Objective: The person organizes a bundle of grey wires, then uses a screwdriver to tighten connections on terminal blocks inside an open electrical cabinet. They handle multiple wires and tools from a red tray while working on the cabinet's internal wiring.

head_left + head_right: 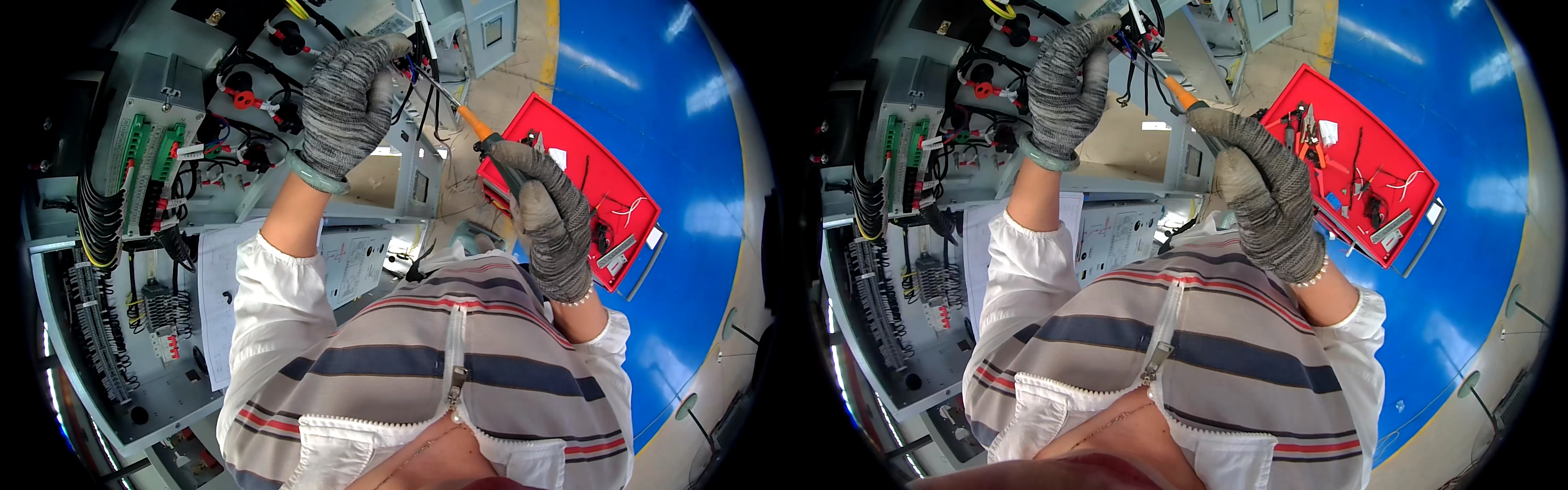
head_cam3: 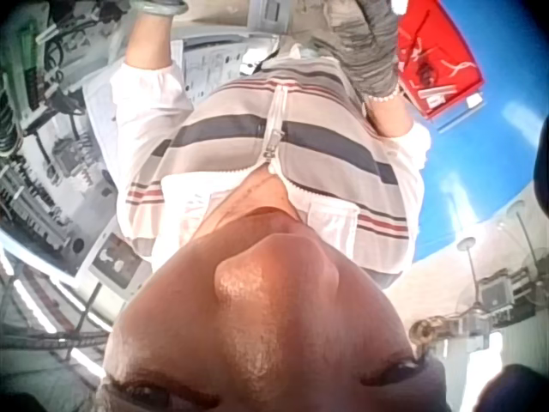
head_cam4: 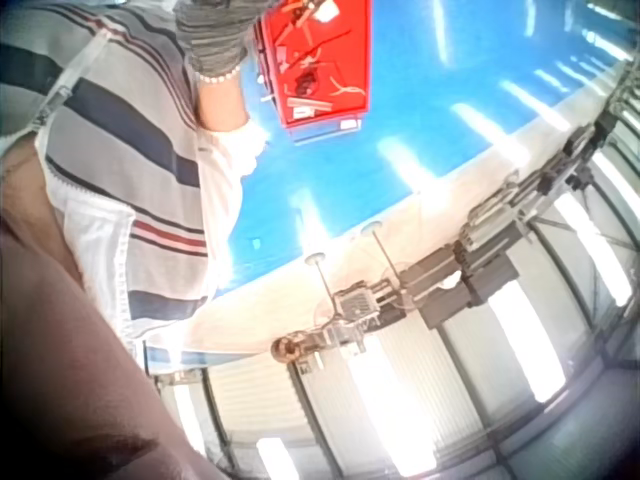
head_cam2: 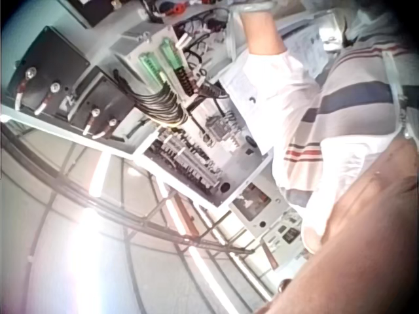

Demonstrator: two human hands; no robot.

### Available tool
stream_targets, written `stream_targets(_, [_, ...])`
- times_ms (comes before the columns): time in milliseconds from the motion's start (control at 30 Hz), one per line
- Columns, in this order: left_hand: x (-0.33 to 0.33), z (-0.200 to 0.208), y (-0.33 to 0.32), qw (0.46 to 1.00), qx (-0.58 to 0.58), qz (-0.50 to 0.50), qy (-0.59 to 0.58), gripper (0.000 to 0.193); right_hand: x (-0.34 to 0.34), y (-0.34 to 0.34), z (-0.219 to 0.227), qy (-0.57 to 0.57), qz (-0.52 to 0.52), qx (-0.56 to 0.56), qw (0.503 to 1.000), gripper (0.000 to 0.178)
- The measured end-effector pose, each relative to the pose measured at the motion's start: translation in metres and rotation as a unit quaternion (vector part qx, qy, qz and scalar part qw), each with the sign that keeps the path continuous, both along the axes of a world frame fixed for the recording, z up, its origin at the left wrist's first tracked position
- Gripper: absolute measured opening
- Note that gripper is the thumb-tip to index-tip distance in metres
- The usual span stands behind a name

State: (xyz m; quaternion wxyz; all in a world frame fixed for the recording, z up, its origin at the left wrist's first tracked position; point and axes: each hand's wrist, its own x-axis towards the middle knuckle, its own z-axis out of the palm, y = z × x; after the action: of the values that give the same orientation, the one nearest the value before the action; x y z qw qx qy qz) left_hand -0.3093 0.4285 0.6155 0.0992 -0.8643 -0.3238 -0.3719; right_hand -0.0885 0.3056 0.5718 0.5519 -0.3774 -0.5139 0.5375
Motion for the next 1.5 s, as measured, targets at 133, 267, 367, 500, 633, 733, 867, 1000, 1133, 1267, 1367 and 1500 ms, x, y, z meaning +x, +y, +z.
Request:
stream_targets(133, [-0.002,-0.002,0.001,1.000,0.011,-0.005,-0.003,0.027,-0.003,-0.002,-0.004,0.179,0.027,-0.121,0.976,0.038])
stream_targets(267, [-0.003,-0.005,0.002,1.000,0.003,-0.012,-0.015,0.027,0.003,-0.001,-0.005,0.256,0.077,-0.158,0.951,0.040])
stream_targets(367, [-0.003,-0.005,-0.001,1.000,-0.006,-0.005,-0.017,0.026,-0.002,-0.003,0.002,0.109,0.013,-0.055,0.992,0.042])
stream_targets(500, [-0.004,-0.008,-0.005,1.000,-0.015,0.011,-0.018,0.029,0.023,-0.008,-0.004,0.090,0.042,-0.044,0.994,0.053])
stream_targets(633, [-0.005,-0.013,-0.007,0.997,-0.052,-0.008,-0.059,0.029,0.066,-0.008,-0.022,0.199,0.048,0.006,0.979,0.062])
stream_targets(733, [-0.011,-0.026,-0.013,0.985,-0.117,-0.032,-0.125,0.034,0.075,-0.001,-0.053,0.165,-0.152,-0.044,0.974,0.055])
stream_targets(867, [-0.021,-0.057,-0.041,0.969,-0.106,0.054,-0.215,0.039,0.135,-0.005,-0.205,0.094,-0.270,-0.200,0.937,0.034])
stream_targets(1000, [-0.049,-0.122,-0.080,0.932,-0.166,0.201,-0.252,0.038,0.152,-0.052,-0.326,-0.138,-0.341,-0.464,0.806,0.034])
stream_targets(1133, [-0.042,-0.182,-0.135,0.851,-0.384,0.234,-0.272,0.036,0.146,-0.108,-0.391,-0.365,-0.264,-0.528,0.720,0.051])
stream_targets(1267, [-0.031,-0.253,-0.163,0.744,-0.611,0.180,-0.203,0.037,0.150,-0.138,-0.469,-0.349,-0.223,-0.616,0.670,0.044])
stream_targets(1367, [-0.032,-0.285,-0.159,0.745,-0.630,0.191,-0.110,0.032,0.151,-0.122,-0.482,-0.332,-0.258,-0.646,0.637,0.042])
stream_targets(1500, [-0.039,-0.317,-0.158,0.686,-0.695,0.199,-0.086,0.027,0.170,-0.069,-0.459,-0.444,-0.267,-0.612,0.597,0.047])
